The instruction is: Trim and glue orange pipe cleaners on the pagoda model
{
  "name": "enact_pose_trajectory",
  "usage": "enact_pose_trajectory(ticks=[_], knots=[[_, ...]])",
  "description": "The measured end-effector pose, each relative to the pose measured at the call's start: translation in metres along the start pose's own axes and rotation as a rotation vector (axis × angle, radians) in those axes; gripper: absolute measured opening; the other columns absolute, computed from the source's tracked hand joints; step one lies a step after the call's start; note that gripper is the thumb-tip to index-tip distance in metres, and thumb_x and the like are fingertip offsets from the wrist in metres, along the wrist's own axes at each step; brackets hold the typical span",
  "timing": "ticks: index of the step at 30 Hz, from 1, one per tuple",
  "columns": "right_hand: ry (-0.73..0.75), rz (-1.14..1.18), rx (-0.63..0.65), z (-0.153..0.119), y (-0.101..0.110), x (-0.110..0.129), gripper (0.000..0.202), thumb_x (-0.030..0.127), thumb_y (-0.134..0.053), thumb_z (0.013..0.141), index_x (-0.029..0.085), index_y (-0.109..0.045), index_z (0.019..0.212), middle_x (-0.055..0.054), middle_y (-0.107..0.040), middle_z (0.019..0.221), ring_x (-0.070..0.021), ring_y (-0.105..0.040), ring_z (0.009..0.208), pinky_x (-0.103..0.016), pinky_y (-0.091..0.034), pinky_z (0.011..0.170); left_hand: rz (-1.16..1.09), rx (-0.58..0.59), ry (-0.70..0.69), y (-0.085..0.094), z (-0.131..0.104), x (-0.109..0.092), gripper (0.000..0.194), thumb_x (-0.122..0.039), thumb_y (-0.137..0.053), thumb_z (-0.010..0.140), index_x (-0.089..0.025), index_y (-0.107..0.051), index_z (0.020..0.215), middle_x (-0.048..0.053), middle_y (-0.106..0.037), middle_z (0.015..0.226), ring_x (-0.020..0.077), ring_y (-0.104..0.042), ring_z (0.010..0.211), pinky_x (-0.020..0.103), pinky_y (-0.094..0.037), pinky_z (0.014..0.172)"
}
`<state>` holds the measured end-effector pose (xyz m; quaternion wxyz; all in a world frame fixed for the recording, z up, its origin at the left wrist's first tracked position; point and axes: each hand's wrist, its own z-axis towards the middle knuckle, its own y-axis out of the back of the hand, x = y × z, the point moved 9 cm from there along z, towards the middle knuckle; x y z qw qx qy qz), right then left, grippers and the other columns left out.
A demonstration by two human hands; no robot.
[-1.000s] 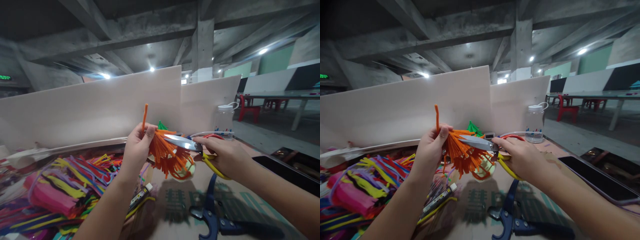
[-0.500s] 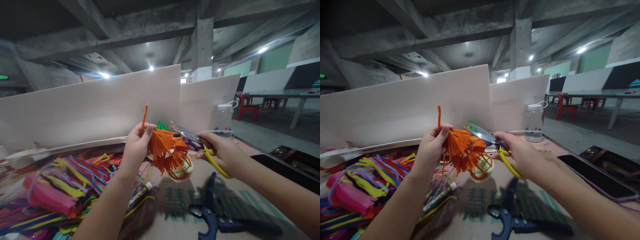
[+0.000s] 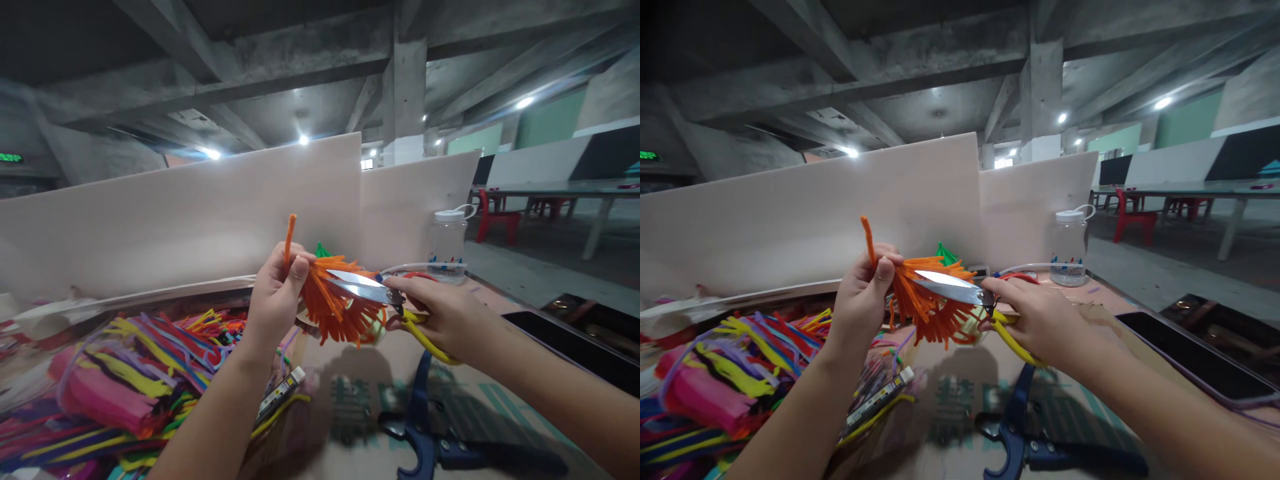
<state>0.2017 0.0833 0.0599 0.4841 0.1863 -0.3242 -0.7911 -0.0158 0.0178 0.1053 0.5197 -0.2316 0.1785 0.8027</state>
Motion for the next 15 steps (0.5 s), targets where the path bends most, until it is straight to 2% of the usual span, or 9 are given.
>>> enact_pose_trajectory(ticks=[2,4,7,9,11,13,15], knots=[[-0.024,0.000,0.028,0.000,-0.003,-0.004,0.037,0.033,-0.063,0.088,0.020,-0.064,0.124,-0.008,-0.073,0.092,-0.0216,-0.066,0.077,-0.030,-0.047,0.064,0.016,-0.009,0.023,0.000,0.000,0.000,0.026,-0.047,-0.061,0.092,-0.023,-0.068,0.085,0.001,-0.056,0.087,0.0124,-0.051,0.075,0.022,-0.043,0.067],[-0.090,0.047,0.046,-0.001,-0.009,-0.013,0.040,0.040,-0.066,0.087,0.021,-0.065,0.122,-0.004,-0.070,0.080,-0.0190,-0.062,0.066,-0.030,-0.045,0.060,0.038,-0.039,0.068,0.004,0.002,0.005,0.029,-0.050,-0.062,0.090,-0.022,-0.068,0.085,0.001,-0.057,0.083,0.0125,-0.051,0.072,0.022,-0.043,0.066],[-0.239,0.361,0.034,-0.003,-0.022,-0.031,0.048,0.057,-0.065,0.085,0.023,-0.064,0.119,0.000,-0.062,0.070,-0.0162,-0.055,0.057,-0.028,-0.044,0.054,0.078,-0.053,0.169,0.012,0.006,0.023,0.035,-0.055,-0.064,0.087,-0.020,-0.067,0.087,0.000,-0.058,0.078,0.0120,-0.051,0.067,0.021,-0.042,0.062],[-0.310,0.702,0.019,-0.003,-0.032,-0.034,0.055,0.067,-0.054,0.088,0.022,-0.060,0.119,0.001,-0.059,0.067,-0.0157,-0.053,0.053,-0.028,-0.044,0.051,0.126,0.038,0.239,0.007,0.008,0.043,0.038,-0.056,-0.065,0.085,-0.018,-0.067,0.085,-0.001,-0.057,0.073,0.0121,-0.050,0.065,0.021,-0.040,0.061],[-0.346,1.008,0.039,-0.003,-0.040,-0.028,0.061,0.074,-0.045,0.089,0.022,-0.060,0.116,-0.001,-0.061,0.071,-0.0177,-0.058,0.060,-0.030,-0.049,0.056,0.146,0.150,0.323,-0.002,0.006,0.069,0.040,-0.056,-0.068,0.081,-0.016,-0.066,0.084,0.000,-0.058,0.073,0.0129,-0.053,0.066,0.021,-0.041,0.060],[-0.396,1.213,0.069,-0.003,-0.045,-0.020,0.062,0.077,-0.045,0.087,0.022,-0.062,0.110,-0.005,-0.065,0.083,-0.0197,-0.064,0.073,-0.034,-0.054,0.068,0.108,0.205,0.417,-0.010,0.001,0.095,0.043,-0.058,-0.069,0.078,-0.015,-0.066,0.083,0.000,-0.060,0.072,0.0137,-0.054,0.065,0.022,-0.043,0.059],[-0.423,1.331,0.099,-0.003,-0.047,-0.012,0.063,0.079,-0.049,0.084,0.022,-0.062,0.108,-0.006,-0.066,0.090,-0.0200,-0.065,0.079,-0.036,-0.055,0.075,0.087,0.210,0.461,-0.014,-0.003,0.112,0.045,-0.059,-0.068,0.078,-0.014,-0.066,0.085,0.001,-0.061,0.074,0.0144,-0.056,0.066,0.022,-0.043,0.059]])
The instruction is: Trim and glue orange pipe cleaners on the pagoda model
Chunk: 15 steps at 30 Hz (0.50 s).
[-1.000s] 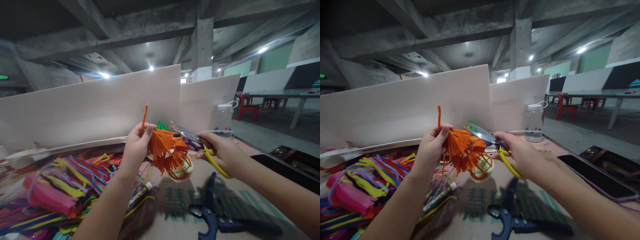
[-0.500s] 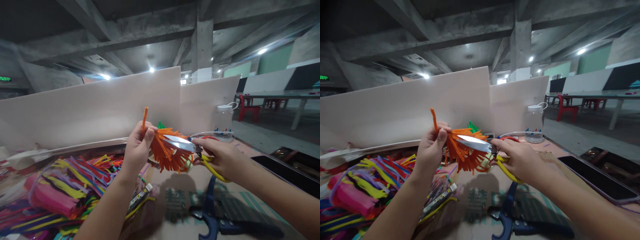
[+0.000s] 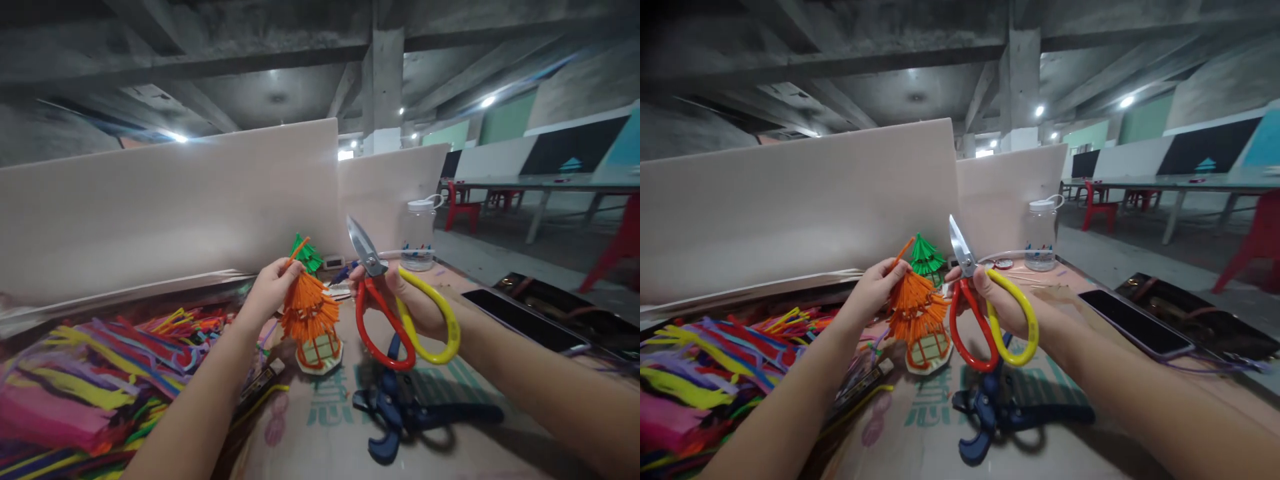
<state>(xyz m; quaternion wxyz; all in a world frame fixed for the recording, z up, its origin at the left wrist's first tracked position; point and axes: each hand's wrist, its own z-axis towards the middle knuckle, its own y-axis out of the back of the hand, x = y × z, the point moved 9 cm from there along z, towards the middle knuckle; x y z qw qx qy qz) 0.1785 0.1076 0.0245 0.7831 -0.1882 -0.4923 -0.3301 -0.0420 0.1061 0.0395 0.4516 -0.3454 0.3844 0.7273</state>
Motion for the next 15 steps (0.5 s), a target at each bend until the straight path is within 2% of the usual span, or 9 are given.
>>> enact_pose_trajectory(ticks=[3,6,8,12,15], knots=[[0.005,0.108,0.063,-0.001,-0.010,0.002,0.068,0.081,-0.051,0.080,0.022,-0.060,0.113,-0.002,-0.062,0.079,-0.0168,-0.062,0.070,-0.032,-0.054,0.069,0.119,-0.077,-0.040,0.006,0.001,0.002,0.045,-0.055,-0.067,0.081,-0.015,-0.069,0.102,0.003,-0.064,0.082,0.0150,-0.057,0.069,0.023,-0.043,0.060],[0.035,0.170,0.120,-0.002,-0.015,0.003,0.071,0.080,-0.051,0.081,0.024,-0.056,0.124,0.003,-0.054,0.068,-0.0141,-0.057,0.059,-0.028,-0.051,0.058,0.349,-0.135,-0.158,0.010,-0.003,-0.017,0.041,-0.046,-0.064,0.086,-0.018,-0.068,0.115,0.005,-0.063,0.098,0.0139,-0.056,0.071,0.023,-0.043,0.063],[0.041,0.179,0.157,-0.003,-0.018,0.004,0.071,0.078,-0.052,0.083,0.025,-0.052,0.130,0.003,-0.055,0.069,-0.0153,-0.059,0.062,-0.029,-0.052,0.058,0.451,-0.129,-0.213,0.006,-0.008,-0.030,0.038,-0.041,-0.062,0.087,-0.018,-0.067,0.116,0.005,-0.061,0.101,0.0138,-0.055,0.072,0.024,-0.043,0.064],[0.028,0.212,0.211,-0.006,-0.024,0.007,0.063,0.070,-0.054,0.088,0.026,-0.049,0.133,-0.001,-0.062,0.083,-0.0179,-0.067,0.078,-0.035,-0.057,0.075,0.574,-0.154,-0.311,-0.003,-0.023,-0.058,0.031,-0.039,-0.060,0.091,-0.019,-0.068,0.113,0.004,-0.061,0.099,0.0157,-0.055,0.077,0.027,-0.041,0.067],[0.043,0.194,0.268,-0.009,-0.028,0.008,0.058,0.063,-0.056,0.092,0.026,-0.049,0.135,-0.007,-0.066,0.104,-0.0192,-0.068,0.096,-0.043,-0.053,0.094,0.582,-0.167,-0.403,-0.013,-0.039,-0.082,0.023,-0.038,-0.058,0.094,-0.019,-0.069,0.101,0.003,-0.062,0.093,0.0166,-0.058,0.081,0.028,-0.042,0.071]])
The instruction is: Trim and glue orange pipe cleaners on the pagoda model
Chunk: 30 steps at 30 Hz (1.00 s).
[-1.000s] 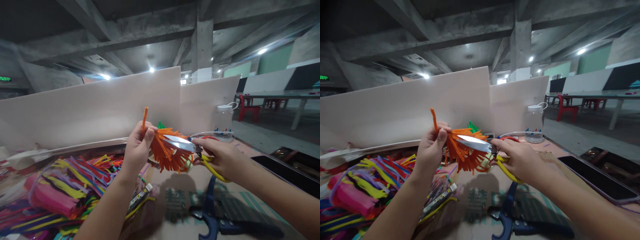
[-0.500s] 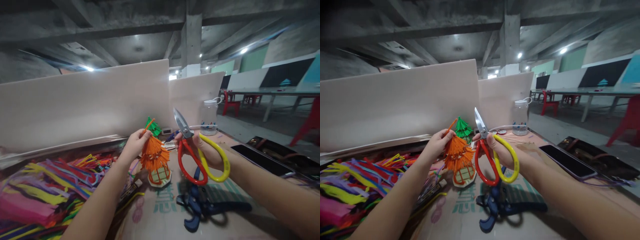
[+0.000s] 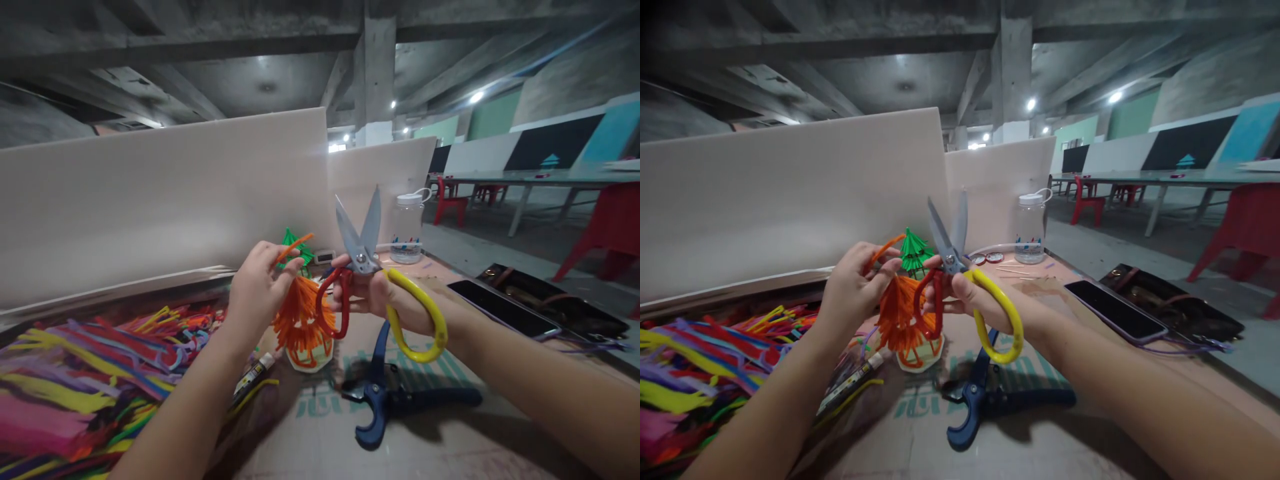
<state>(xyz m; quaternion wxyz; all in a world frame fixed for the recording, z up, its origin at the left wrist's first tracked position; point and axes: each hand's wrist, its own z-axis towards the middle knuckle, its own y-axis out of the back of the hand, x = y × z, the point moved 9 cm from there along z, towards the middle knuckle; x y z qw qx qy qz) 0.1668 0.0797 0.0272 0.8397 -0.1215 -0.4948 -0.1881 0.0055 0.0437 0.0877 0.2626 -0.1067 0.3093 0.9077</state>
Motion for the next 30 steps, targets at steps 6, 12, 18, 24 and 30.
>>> enact_pose_trajectory(ticks=[6,12,18,24,30], knots=[[-0.023,-0.135,-0.003,-0.004,-0.004,-0.004,0.060,0.065,-0.043,0.096,0.025,-0.049,0.139,-0.013,-0.063,0.125,-0.0233,-0.067,0.107,-0.050,-0.051,0.101,-0.011,0.144,-0.165,-0.011,-0.019,-0.053,0.017,-0.035,-0.070,0.087,-0.020,-0.068,0.096,0.001,-0.062,0.089,0.0148,-0.061,0.081,0.025,-0.045,0.070],[0.138,-0.451,-0.152,-0.008,-0.020,0.025,0.056,0.057,-0.049,0.097,0.026,-0.046,0.143,-0.012,-0.056,0.136,-0.0266,-0.059,0.121,-0.049,-0.050,0.103,0.204,-0.038,-0.316,-0.005,-0.036,-0.076,0.019,-0.036,-0.063,0.093,-0.018,-0.066,0.097,0.002,-0.063,0.090,0.0136,-0.062,0.075,0.024,-0.045,0.066],[0.217,-0.663,-0.231,-0.008,-0.029,0.025,0.058,0.063,-0.054,0.092,0.022,-0.054,0.132,-0.012,-0.062,0.121,-0.0283,-0.059,0.116,-0.046,-0.049,0.101,0.248,0.038,-0.305,-0.010,-0.040,-0.081,0.009,-0.023,-0.056,0.093,-0.017,-0.063,0.091,0.003,-0.062,0.090,0.0161,-0.061,0.076,0.026,-0.046,0.065],[0.229,-0.691,-0.227,-0.002,-0.032,0.028,0.046,0.062,-0.051,0.094,0.021,-0.063,0.110,-0.008,-0.066,0.104,-0.0229,-0.063,0.095,-0.044,-0.053,0.092,0.255,0.144,-0.291,-0.018,-0.040,-0.078,0.014,-0.022,-0.051,0.096,-0.017,-0.064,0.098,0.004,-0.061,0.092,0.0169,-0.061,0.077,0.027,-0.045,0.065],[0.123,-0.582,-0.191,-0.005,-0.026,0.021,0.044,0.061,-0.051,0.095,0.020,-0.064,0.107,-0.008,-0.068,0.103,-0.0223,-0.065,0.097,-0.041,-0.054,0.092,0.304,0.235,-0.233,-0.027,-0.033,-0.068,0.012,-0.025,-0.052,0.093,-0.019,-0.059,0.101,0.004,-0.058,0.096,0.0174,-0.060,0.079,0.027,-0.043,0.063]])
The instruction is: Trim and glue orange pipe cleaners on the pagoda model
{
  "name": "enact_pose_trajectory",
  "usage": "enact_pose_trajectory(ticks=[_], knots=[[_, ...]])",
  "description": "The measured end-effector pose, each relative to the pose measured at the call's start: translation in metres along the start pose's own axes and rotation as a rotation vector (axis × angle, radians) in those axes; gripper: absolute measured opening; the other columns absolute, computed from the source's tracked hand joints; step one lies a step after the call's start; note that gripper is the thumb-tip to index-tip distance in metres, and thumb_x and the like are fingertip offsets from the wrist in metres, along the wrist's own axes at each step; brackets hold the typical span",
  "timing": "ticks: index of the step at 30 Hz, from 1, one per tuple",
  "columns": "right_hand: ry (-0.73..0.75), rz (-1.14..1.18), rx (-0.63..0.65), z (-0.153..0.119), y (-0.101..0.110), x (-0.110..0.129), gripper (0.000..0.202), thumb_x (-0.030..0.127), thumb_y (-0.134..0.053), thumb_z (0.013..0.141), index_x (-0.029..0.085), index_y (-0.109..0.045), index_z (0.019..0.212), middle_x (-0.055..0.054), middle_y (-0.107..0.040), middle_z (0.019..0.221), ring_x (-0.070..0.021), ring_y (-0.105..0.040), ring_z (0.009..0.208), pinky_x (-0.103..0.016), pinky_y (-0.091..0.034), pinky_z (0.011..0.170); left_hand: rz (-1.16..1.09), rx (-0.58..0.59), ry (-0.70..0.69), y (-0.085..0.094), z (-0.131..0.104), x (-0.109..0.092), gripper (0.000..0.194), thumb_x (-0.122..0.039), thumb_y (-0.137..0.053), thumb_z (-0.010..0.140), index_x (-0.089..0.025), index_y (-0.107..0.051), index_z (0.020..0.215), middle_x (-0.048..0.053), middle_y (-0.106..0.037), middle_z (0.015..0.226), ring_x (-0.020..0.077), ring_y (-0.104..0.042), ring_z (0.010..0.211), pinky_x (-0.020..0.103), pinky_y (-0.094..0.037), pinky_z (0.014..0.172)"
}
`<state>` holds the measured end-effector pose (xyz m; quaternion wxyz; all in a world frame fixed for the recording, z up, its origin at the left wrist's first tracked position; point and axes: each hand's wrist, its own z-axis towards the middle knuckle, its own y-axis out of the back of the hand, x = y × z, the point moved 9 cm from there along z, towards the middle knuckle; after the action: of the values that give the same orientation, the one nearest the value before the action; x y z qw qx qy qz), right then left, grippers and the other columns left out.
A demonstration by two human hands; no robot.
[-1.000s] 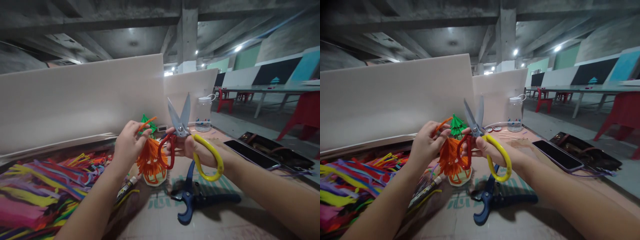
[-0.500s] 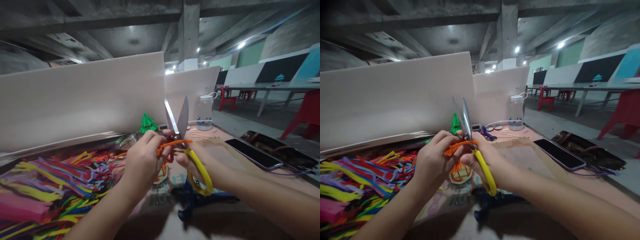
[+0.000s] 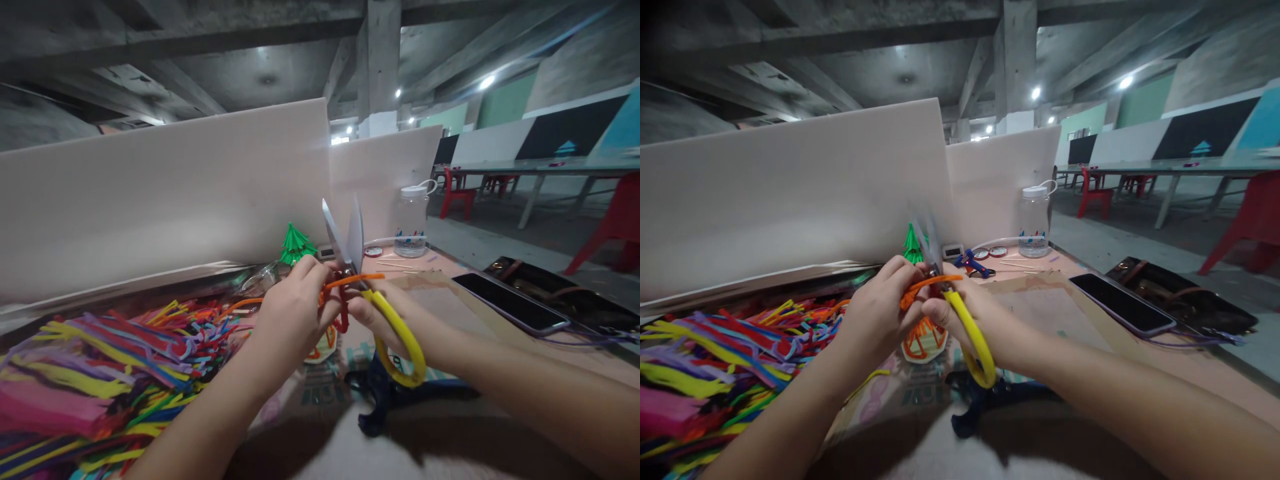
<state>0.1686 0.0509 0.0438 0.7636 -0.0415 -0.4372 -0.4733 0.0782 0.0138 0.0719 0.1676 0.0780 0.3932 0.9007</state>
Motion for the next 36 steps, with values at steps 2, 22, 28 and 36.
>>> enact_pose_trajectory(ticks=[2,22,28,36], knots=[[-0.099,0.190,-0.009,0.001,0.004,-0.012,0.054,0.067,-0.049,0.092,0.023,-0.061,0.121,-0.010,-0.067,0.114,-0.0237,-0.066,0.103,-0.042,-0.054,0.092,-0.006,-0.006,0.044,0.002,0.003,0.006,0.011,-0.024,-0.047,0.093,-0.019,-0.056,0.093,0.003,-0.056,0.092,0.0173,-0.057,0.076,0.028,-0.041,0.062],[-0.059,0.685,-0.247,0.010,0.049,0.009,0.057,0.068,-0.057,0.087,0.028,-0.052,0.128,-0.004,-0.069,0.096,-0.0220,-0.071,0.092,-0.042,-0.059,0.088,-0.193,0.070,-0.092,0.009,-0.006,-0.016,0.022,-0.032,-0.065,0.090,-0.021,-0.069,0.108,0.005,-0.071,0.093,0.0178,-0.066,0.074,0.028,-0.049,0.064],[-0.044,0.661,-0.248,0.007,0.040,0.005,0.057,0.068,-0.055,0.089,0.029,-0.050,0.131,-0.006,-0.069,0.099,-0.0223,-0.070,0.096,-0.042,-0.058,0.090,-0.197,0.027,-0.089,-0.001,-0.005,-0.015,0.014,-0.031,-0.060,0.091,-0.021,-0.069,0.090,0.003,-0.069,0.085,0.0176,-0.065,0.073,0.028,-0.047,0.063],[0.004,0.616,-0.161,0.002,0.022,0.004,0.055,0.066,-0.059,0.087,0.028,-0.051,0.127,-0.008,-0.068,0.110,-0.0243,-0.066,0.111,-0.047,-0.050,0.102,-0.251,0.080,-0.017,-0.007,-0.001,-0.008,0.020,-0.022,-0.052,0.092,-0.018,-0.062,0.074,0.002,-0.063,0.074,0.0151,-0.057,0.066,0.025,-0.041,0.059]])
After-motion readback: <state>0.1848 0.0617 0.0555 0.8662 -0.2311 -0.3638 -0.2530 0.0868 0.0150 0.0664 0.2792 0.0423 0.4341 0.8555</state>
